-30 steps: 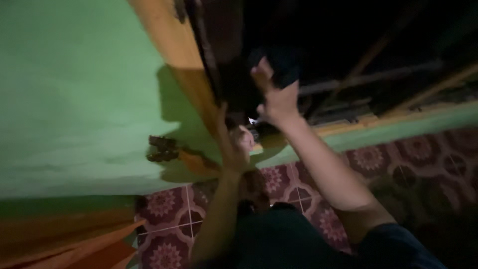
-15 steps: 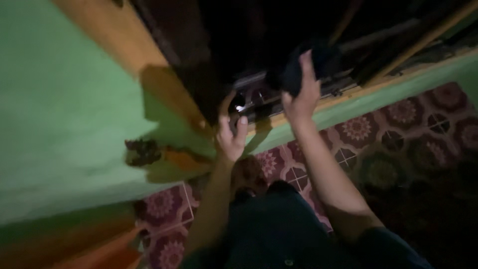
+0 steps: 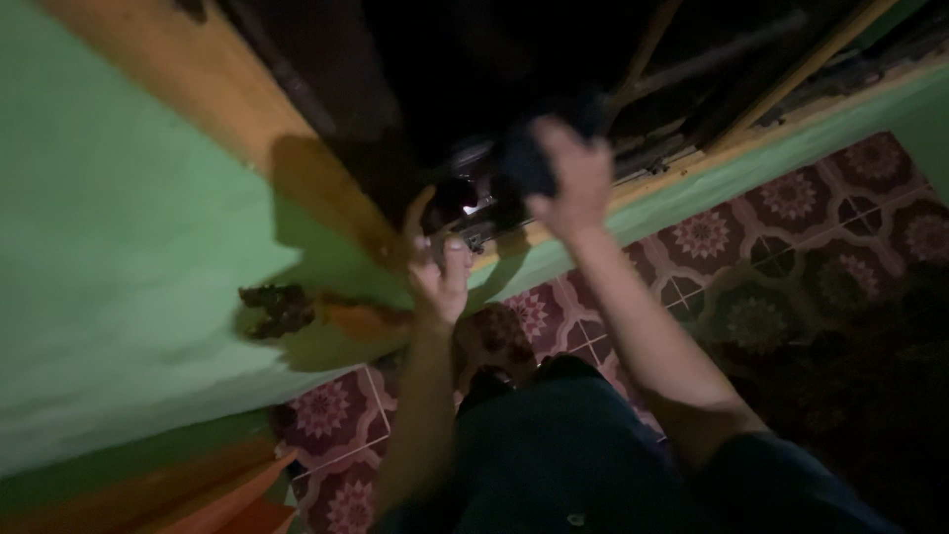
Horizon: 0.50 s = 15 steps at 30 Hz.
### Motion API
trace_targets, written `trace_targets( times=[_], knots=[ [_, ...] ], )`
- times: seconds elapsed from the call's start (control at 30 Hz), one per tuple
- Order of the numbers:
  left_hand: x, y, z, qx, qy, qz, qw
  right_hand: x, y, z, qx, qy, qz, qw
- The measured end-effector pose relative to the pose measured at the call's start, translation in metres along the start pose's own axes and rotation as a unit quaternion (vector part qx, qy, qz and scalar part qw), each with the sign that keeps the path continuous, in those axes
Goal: The person cleans the glass panes of a window using a dark cloth.
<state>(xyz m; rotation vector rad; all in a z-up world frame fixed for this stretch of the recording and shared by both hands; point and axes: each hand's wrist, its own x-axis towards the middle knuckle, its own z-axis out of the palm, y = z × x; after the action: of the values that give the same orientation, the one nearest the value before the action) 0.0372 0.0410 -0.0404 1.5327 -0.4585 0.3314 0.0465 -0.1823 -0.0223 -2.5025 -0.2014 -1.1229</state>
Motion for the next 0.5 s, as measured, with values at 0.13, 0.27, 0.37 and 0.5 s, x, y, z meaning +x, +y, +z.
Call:
trace_targets(
  times=[0.13,0.27,0.37,0.5],
  knots=[
    [-0.006,0.009,0.007,0.058,0.026,0.078,0.995,-0.004,0.011,-0.013,0.03,0.041,0.062,0.997],
    [-0.005,0.026,0.006,-0.086,-0.03,0.015,0.996,0.013,0.001,0.005,0.043,0.017,0.097,0.994],
    [0.006,0.034,0.005,-0.05,-0.037,0.018,0.998,0.063,0.008,0.026,0.087,0.123,0.087,0.985],
    [0.033,0.052,0.009,-0.057,-0.045,0.081,0.994,0.1,0.0,0.041,-0.055,0.083,0.001,0.995]
  ],
)
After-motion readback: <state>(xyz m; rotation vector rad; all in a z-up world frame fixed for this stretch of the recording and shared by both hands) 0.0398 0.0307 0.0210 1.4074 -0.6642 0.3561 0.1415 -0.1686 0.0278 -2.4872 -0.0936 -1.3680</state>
